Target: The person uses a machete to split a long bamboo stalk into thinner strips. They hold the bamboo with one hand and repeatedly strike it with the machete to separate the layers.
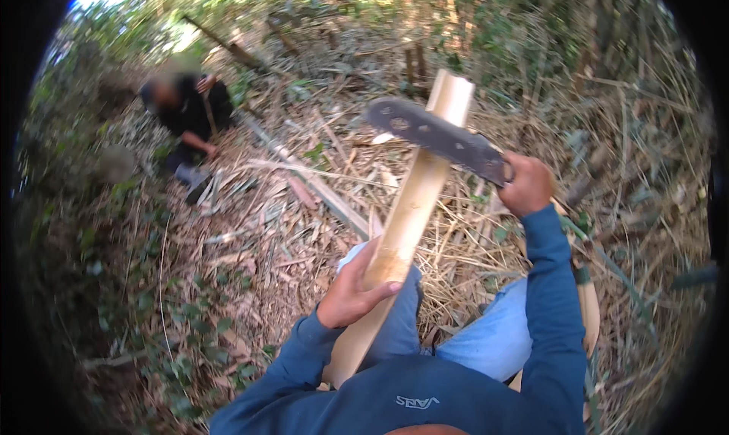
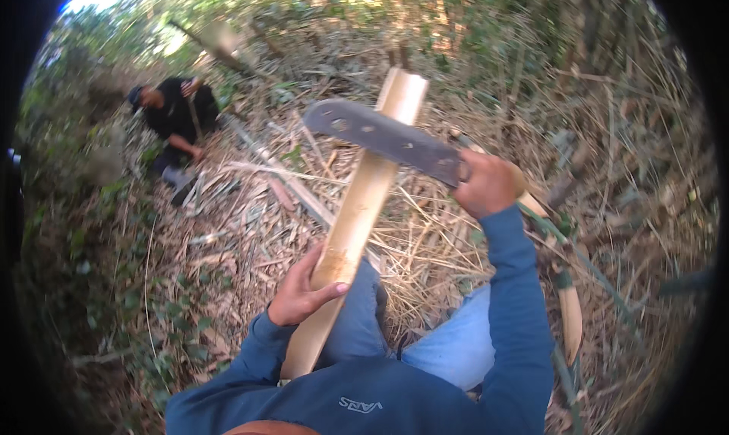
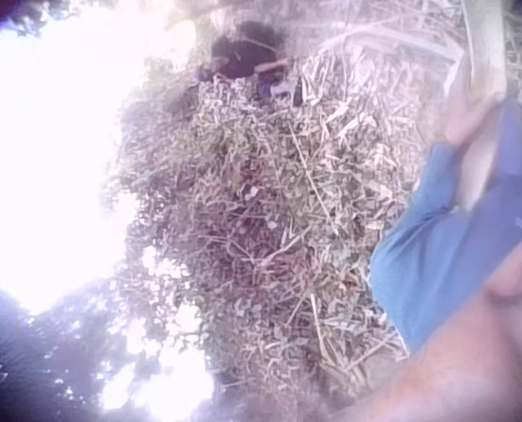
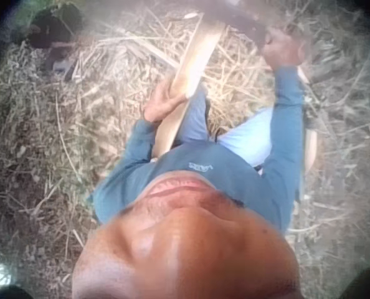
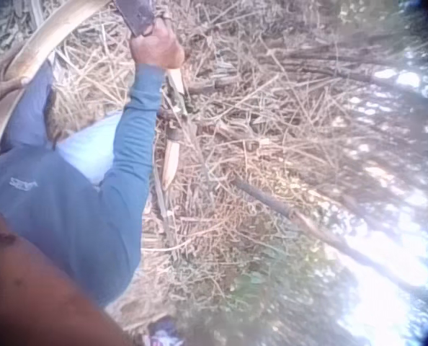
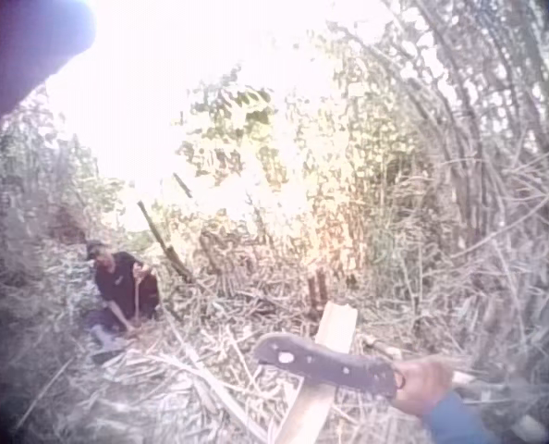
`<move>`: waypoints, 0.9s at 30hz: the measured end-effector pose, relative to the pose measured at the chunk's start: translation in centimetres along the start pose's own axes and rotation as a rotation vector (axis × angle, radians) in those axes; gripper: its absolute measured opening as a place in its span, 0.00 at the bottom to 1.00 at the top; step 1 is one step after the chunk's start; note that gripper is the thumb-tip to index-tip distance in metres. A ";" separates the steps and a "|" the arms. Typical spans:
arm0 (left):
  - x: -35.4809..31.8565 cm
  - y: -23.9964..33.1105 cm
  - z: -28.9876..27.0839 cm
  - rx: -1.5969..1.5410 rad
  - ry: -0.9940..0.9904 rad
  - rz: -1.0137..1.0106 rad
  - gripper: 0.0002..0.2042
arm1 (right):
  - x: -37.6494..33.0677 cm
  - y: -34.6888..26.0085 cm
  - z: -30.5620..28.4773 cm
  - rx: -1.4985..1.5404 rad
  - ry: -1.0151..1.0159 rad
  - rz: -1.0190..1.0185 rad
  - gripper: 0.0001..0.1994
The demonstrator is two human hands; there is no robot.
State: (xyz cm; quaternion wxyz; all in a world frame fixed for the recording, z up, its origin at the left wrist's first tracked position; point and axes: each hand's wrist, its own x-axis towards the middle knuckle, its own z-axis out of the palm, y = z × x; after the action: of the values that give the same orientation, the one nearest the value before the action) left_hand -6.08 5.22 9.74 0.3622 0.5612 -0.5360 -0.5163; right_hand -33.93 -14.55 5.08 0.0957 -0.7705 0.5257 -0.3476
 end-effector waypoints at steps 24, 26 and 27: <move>-0.5 0.2 -0.2 -0.006 0.027 0.009 0.39 | 1.3 9.0 3.3 0.837 0.166 0.749 0.13; -0.2 -0.4 -0.4 -0.016 0.033 0.012 0.38 | 0.6 8.8 2.6 0.995 0.147 0.762 0.12; 0.0 -0.5 -0.4 -0.017 0.025 0.005 0.38 | 0.4 8.4 2.3 1.023 0.140 0.787 0.12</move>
State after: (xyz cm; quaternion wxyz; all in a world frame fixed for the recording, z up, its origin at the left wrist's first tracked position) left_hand -5.55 5.22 9.34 0.3748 0.5634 -0.5283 -0.5129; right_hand -38.65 -18.96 -0.78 0.5362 -0.3529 0.5417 -0.5427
